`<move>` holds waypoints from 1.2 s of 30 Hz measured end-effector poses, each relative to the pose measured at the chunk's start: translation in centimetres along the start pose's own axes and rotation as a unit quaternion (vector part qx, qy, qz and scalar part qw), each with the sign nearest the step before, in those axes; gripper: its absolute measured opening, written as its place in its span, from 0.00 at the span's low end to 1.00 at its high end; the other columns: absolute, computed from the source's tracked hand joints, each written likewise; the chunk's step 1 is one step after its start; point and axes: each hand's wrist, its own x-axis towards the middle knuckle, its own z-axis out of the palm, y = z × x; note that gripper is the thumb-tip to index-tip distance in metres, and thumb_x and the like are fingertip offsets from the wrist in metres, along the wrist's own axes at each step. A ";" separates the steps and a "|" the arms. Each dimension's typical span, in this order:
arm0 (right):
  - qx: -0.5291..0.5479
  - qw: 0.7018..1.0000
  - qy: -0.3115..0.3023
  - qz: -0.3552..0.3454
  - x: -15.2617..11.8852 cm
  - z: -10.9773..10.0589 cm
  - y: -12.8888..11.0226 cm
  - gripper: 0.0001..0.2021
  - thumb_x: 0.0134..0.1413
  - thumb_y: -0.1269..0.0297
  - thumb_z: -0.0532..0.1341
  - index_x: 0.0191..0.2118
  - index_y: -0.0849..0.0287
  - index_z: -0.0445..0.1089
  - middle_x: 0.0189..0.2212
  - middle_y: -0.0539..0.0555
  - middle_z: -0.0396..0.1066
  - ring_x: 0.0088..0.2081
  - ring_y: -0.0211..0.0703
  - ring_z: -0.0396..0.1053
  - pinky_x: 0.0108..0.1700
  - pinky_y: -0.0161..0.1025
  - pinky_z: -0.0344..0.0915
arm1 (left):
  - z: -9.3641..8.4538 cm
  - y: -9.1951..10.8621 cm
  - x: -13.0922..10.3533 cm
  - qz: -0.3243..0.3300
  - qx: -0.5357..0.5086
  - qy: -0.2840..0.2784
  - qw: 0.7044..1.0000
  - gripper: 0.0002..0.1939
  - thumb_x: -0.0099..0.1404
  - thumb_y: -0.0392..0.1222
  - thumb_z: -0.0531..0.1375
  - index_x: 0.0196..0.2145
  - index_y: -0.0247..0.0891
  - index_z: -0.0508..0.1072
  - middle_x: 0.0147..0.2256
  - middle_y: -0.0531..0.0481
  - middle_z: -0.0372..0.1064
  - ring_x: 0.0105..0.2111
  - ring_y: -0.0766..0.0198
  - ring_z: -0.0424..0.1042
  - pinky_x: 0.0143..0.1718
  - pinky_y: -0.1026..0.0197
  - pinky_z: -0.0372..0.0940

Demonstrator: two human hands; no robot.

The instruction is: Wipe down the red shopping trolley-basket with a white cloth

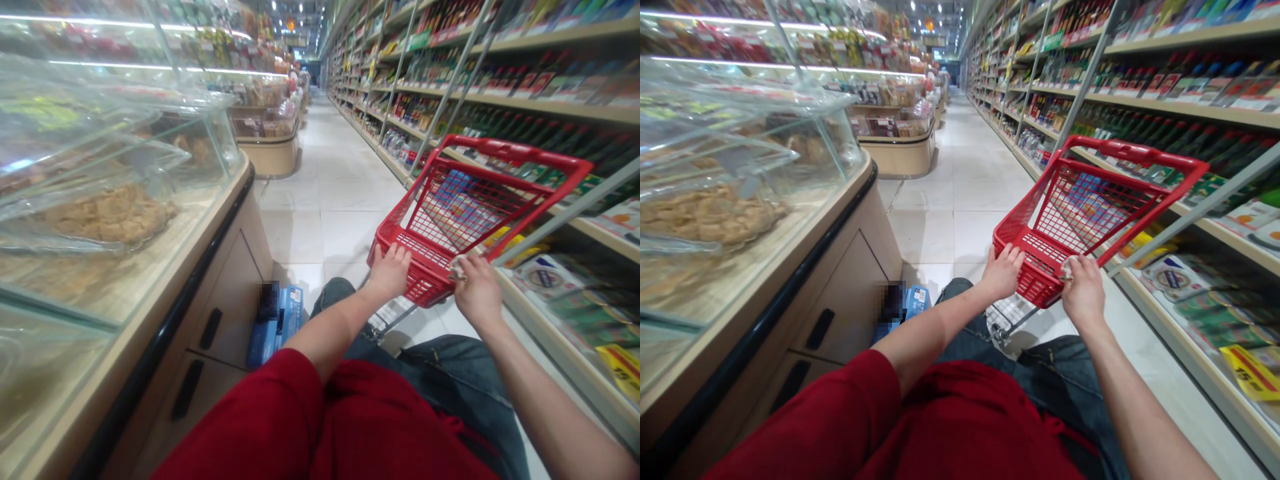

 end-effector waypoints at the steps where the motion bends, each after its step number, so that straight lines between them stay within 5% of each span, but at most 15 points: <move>1: 0.006 1.000 -0.005 -0.018 -0.1 0.2 -0.8 0.20 0.47 0.71 0.50 0.47 0.62 0.67 0.49 0.62 0.65 0.54 0.54 0.59 0.55 0.54 0.58 | -0.1 0.1 0.1 -0.001 0.001 -0.007 1.000 0.27 0.61 0.38 0.47 0.58 0.30 0.54 0.60 0.39 0.52 0.61 0.51 0.44 0.58 0.37 0.42; 6: 0.039 0.995 -0.040 -0.078 -0.2 0.6 -2.3 0.19 0.46 0.73 0.50 0.45 0.62 0.68 0.48 0.61 0.66 0.51 0.50 0.62 0.53 0.50 0.62 | -0.2 -0.1 -0.3 0.009 -0.005 -0.001 1.000 0.27 0.62 0.38 0.46 0.59 0.29 0.52 0.60 0.40 0.50 0.61 0.52 0.43 0.59 0.38 0.41; 12: 0.022 0.999 0.013 0.027 -0.9 -0.7 -0.9 0.19 0.47 0.72 0.50 0.46 0.61 0.68 0.49 0.60 0.65 0.51 0.51 0.62 0.52 0.51 0.62 | 0.2 -1.9 -0.6 -0.018 -0.030 0.009 0.999 0.29 0.61 0.36 0.46 0.60 0.28 0.50 0.62 0.41 0.46 0.63 0.54 0.41 0.59 0.38 0.41; 19: 0.083 0.995 -0.040 -0.047 -0.5 1.5 -5.8 0.22 0.45 0.77 0.50 0.48 0.61 0.67 0.53 0.60 0.62 0.56 0.48 0.57 0.56 0.49 0.59 | 0.5 -1.3 -0.9 0.010 -0.012 0.014 1.000 0.30 0.60 0.36 0.47 0.60 0.30 0.50 0.63 0.42 0.45 0.63 0.56 0.41 0.60 0.38 0.41; 27: -0.013 0.999 -0.025 0.045 -1.3 -0.6 -2.5 0.20 0.47 0.75 0.51 0.48 0.62 0.67 0.53 0.63 0.62 0.52 0.54 0.60 0.52 0.55 0.58 | 0.9 -1.3 -0.9 -0.013 -0.023 0.014 1.000 0.32 0.58 0.35 0.48 0.61 0.31 0.49 0.63 0.41 0.44 0.63 0.55 0.40 0.60 0.38 0.41; 33: 0.018 0.998 -0.053 -0.007 -0.2 1.7 -7.6 0.23 0.44 0.78 0.51 0.50 0.65 0.65 0.55 0.63 0.59 0.58 0.52 0.54 0.55 0.51 0.56 | 0.4 -1.2 -0.9 -0.030 -0.033 0.004 0.999 0.34 0.56 0.36 0.49 0.61 0.31 0.49 0.63 0.41 0.43 0.63 0.55 0.40 0.60 0.38 0.40; 36: 0.016 0.997 -0.066 -0.020 0.0 1.9 -7.8 0.23 0.47 0.78 0.51 0.51 0.63 0.64 0.57 0.62 0.58 0.58 0.51 0.53 0.56 0.52 0.54 | 0.1 -1.8 -0.8 -0.062 -0.034 0.000 0.997 0.34 0.56 0.36 0.50 0.60 0.30 0.49 0.63 0.41 0.41 0.63 0.55 0.40 0.60 0.37 0.40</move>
